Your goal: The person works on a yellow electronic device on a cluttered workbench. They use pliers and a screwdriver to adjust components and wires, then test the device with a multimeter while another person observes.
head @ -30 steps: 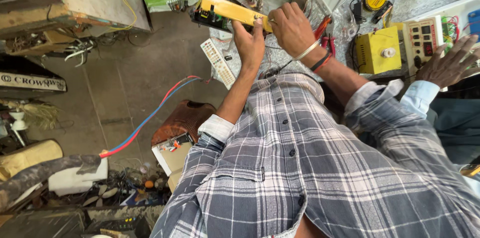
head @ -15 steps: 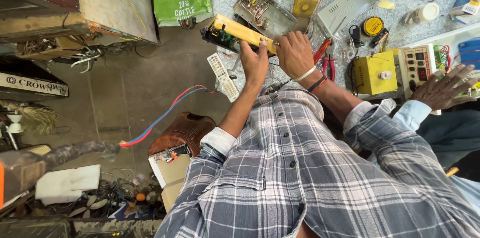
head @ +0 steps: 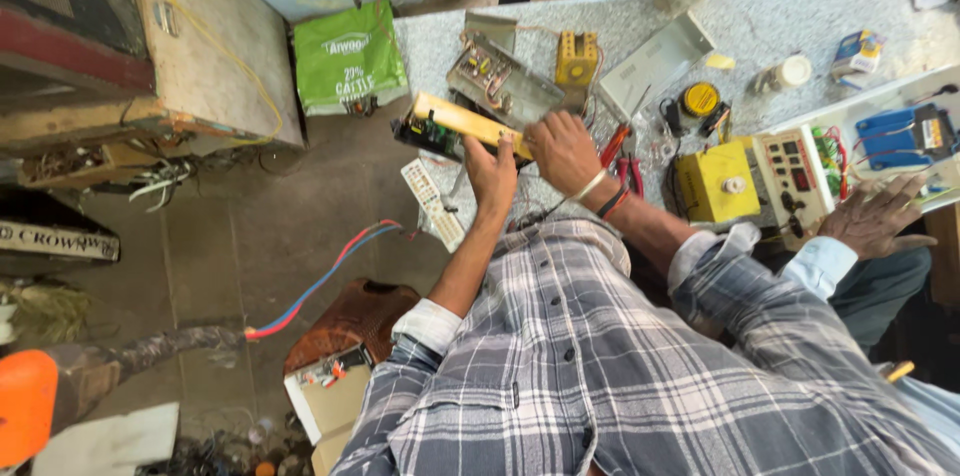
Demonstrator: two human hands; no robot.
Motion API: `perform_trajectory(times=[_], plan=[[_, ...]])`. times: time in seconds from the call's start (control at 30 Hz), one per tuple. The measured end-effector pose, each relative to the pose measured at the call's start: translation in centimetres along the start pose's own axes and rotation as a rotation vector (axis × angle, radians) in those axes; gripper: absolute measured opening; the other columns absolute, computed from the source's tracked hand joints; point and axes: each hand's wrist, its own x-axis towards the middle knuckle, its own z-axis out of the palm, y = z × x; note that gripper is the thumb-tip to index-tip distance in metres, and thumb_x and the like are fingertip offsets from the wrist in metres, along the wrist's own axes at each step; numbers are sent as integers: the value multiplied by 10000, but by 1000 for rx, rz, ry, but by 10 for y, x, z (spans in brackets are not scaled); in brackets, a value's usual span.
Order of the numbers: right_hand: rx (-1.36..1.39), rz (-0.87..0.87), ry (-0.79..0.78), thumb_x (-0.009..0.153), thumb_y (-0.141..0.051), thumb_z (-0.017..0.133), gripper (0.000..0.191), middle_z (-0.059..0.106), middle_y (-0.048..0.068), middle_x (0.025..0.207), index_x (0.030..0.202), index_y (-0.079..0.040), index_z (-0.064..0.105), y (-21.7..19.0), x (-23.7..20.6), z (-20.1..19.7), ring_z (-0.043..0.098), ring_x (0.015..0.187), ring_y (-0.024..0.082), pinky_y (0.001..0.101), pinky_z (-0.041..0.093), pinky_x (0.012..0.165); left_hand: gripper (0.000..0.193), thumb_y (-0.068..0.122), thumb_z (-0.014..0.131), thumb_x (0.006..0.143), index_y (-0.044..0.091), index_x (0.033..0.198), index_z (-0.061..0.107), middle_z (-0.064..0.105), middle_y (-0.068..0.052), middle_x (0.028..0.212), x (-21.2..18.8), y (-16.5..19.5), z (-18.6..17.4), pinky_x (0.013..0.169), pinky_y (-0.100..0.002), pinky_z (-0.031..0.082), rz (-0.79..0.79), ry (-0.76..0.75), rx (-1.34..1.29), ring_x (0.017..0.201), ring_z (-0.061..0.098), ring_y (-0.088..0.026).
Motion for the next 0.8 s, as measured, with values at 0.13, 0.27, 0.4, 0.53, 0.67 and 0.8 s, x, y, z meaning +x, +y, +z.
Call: perform_trajectory(times=[0.13,0.27,0.4,0.53,0.67,0.8], plan=[[71,163,-50,979,-151,667,113,567,121,903,976,-41,643,-4,1,5,558,868,307,433,467,810,420,117,691,969,-76,1259,456,628,-214,1127,-2,2,-2,900,-426,511,46,0,-13,996,636,-300],[266,11,-24,910,-154,664,186,609,124,985,1056,-39,661,8,-3,-8,589,938,328,428,500,839,366,130,627,939,-73,1187,449,633,-187,1072,6,14,-7,731,-412,584,-323,-51,-188,879,670,-265],[225,-12,-115,940,-146,653,153,607,116,963,1057,-46,659,17,-3,-12,601,920,319,421,514,838,369,108,649,928,-73,1192,466,636,-196,1091,9,16,-6,762,-409,575,-193,-74,-115,918,665,-260],[156,118,-156,951,-179,654,175,585,140,945,1062,-44,644,12,-8,-2,610,927,327,426,511,764,362,137,648,922,-72,1162,474,638,-215,1081,9,5,-4,773,-425,578,-170,-84,-92,923,673,-295],[161,66,-103,934,-158,637,169,585,140,948,1050,-36,627,11,-13,6,597,928,342,435,502,788,364,158,673,924,-77,1144,504,643,-262,1082,8,-12,-2,885,-484,513,-50,-58,85,979,653,-395],[95,46,-68,925,-126,621,162,577,160,935,1040,-12,611,5,-14,14,573,918,356,449,488,833,383,168,687,901,-68,1147,513,637,-279,1088,6,-20,1,936,-513,477,-34,-42,169,1027,621,-440]])
